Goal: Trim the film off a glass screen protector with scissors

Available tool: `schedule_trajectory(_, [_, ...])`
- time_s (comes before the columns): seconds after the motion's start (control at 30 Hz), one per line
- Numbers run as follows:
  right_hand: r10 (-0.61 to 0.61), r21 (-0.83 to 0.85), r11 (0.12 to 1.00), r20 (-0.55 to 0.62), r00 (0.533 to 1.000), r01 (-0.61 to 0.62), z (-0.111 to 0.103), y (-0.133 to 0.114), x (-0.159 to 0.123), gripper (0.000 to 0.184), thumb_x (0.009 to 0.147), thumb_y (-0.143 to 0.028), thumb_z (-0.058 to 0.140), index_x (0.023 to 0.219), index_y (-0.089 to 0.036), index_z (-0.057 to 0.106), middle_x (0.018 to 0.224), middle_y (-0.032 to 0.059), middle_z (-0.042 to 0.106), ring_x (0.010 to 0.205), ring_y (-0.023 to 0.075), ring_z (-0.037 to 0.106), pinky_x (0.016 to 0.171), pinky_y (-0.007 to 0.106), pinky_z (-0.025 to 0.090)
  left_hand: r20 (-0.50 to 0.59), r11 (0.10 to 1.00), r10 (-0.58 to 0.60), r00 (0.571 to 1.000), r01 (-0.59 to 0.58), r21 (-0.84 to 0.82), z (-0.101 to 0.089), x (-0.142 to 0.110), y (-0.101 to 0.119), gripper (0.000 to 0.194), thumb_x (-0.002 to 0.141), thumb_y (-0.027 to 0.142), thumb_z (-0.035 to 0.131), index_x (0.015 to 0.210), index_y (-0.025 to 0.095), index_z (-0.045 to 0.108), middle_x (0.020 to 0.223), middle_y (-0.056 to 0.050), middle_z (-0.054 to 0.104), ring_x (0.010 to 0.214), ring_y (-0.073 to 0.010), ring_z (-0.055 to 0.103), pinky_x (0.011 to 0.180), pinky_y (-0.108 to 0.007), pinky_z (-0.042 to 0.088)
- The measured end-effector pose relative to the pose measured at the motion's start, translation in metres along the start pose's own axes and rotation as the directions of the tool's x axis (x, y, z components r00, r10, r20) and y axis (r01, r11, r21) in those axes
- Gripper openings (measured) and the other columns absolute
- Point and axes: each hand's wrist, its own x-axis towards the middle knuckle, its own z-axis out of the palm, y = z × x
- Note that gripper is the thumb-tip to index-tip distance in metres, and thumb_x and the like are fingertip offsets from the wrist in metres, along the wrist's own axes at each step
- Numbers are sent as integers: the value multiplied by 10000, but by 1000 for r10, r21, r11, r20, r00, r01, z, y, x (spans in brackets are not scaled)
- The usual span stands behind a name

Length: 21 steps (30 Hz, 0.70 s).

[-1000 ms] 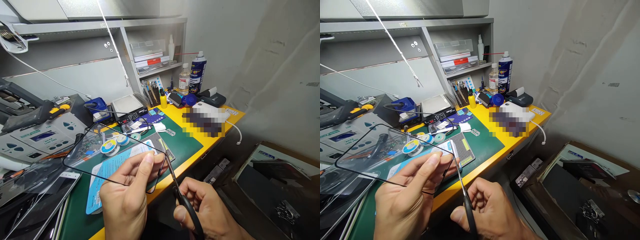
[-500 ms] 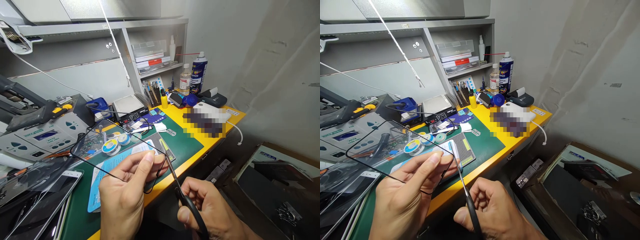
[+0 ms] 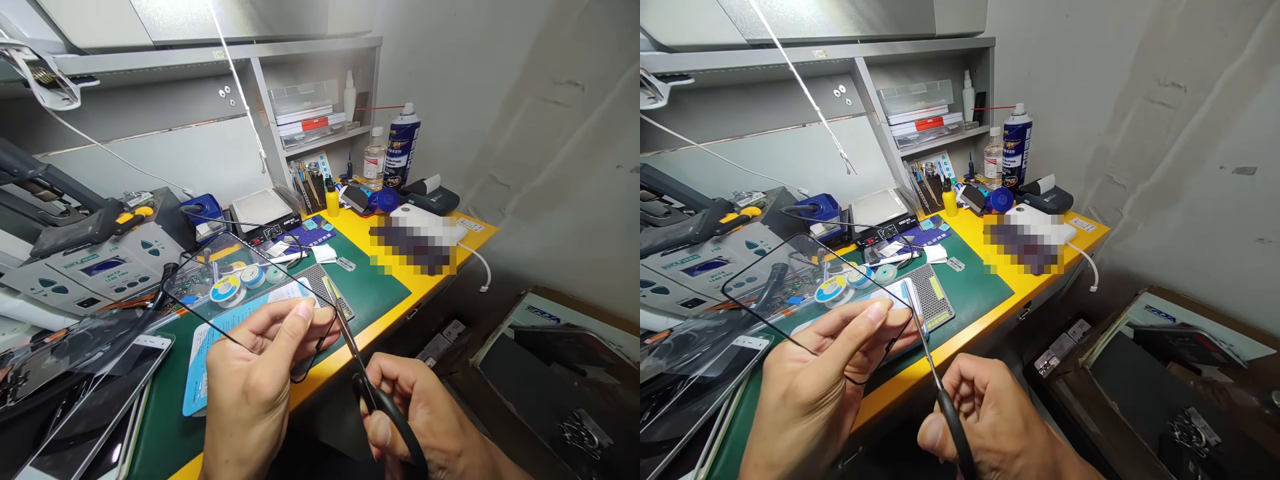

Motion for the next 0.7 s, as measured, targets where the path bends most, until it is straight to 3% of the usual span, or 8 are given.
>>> schedule_trajectory(0.43, [44,-55,997,-30,999,-45,2,-7,-1,545,566,-426,959,692,-177,491,521,-74,539,397,41,472,400,137,433,31,998,-48,998,47,32,-5,1,2,230,752,346,849,858,153,782,846,-82,803,858,-279,774,819,-386,653])
schedule_trajectory(0.7, [25,-75,997,-26,999,-27,-2,-5,0,546,571,-432,958,686,-182,486,522,-75,520,405,57,504,398,145,375,58,997,-67,996,64,41,-11,5,1,230,753,346,852,863,159,775,839,-61,801,807,-243,775,842,-371,646])
